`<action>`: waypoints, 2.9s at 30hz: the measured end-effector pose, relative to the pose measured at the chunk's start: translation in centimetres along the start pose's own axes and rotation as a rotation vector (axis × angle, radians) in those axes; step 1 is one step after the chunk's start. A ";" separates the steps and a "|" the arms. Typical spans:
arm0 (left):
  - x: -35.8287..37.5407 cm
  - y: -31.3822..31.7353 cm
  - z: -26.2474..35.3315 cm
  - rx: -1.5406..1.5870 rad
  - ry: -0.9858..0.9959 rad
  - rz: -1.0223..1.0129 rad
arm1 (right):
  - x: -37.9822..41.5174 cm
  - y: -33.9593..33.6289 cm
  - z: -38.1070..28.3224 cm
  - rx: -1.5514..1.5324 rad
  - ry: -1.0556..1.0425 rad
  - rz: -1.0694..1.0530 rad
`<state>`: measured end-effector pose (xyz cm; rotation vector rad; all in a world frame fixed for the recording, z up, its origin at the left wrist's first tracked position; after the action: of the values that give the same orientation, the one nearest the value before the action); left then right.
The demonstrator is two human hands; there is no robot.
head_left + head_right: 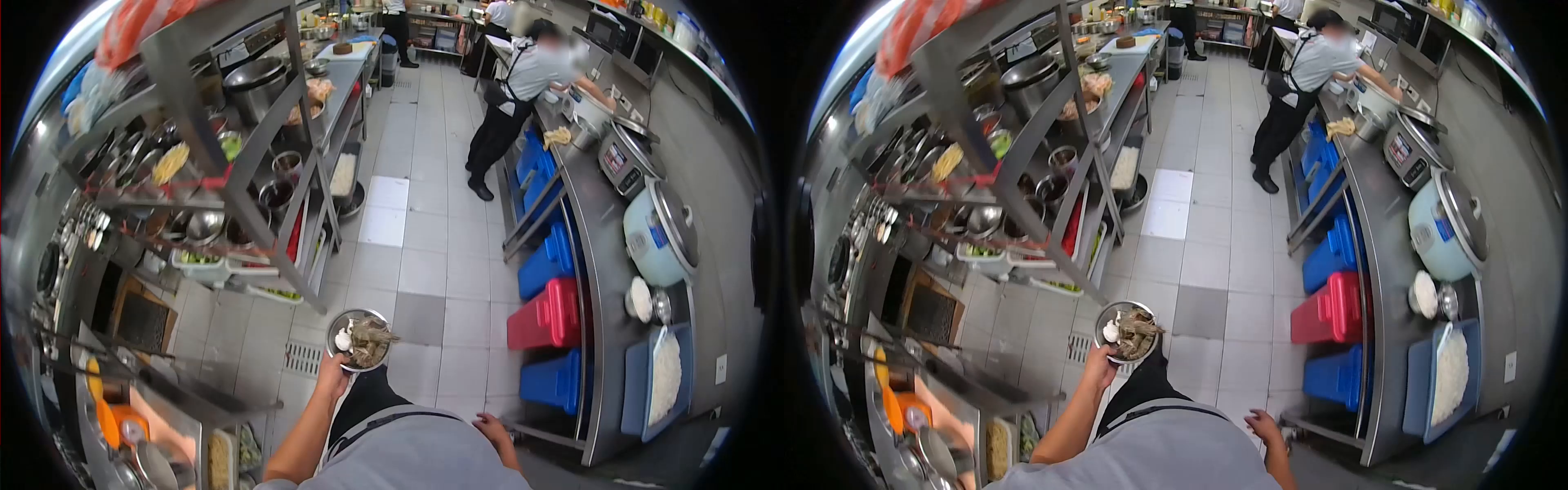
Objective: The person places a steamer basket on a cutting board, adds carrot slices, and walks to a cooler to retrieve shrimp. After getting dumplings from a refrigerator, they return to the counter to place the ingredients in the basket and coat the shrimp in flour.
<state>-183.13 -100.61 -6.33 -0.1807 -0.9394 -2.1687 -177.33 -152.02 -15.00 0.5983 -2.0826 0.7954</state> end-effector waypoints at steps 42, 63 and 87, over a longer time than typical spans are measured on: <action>-133.9 65.8 37.4 0.039 0.515 0.097 | -73.0 -18.3 -169.6 0.656 -1.378 0.008; -183.5 74.6 67.4 -0.337 0.634 0.362 | -105.1 -10.8 -226.3 0.318 -1.426 -0.220; -186.4 76.2 67.0 0.131 0.677 0.912 | -109.4 -11.6 -239.6 0.880 -1.828 -0.929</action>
<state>-9.23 19.79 11.51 0.1654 -0.4505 -1.1793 15.69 25.37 12.91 3.3918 -1.9812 0.4519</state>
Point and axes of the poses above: each hand's wrist, its own x-axis away from the middle knuckle, its own y-axis out of the palm, z = x × y, the point moved 1 cm from there along -x, towards the middle knuckle, and after that the axes turned 8 degrees about y, right-handed, at the moved point
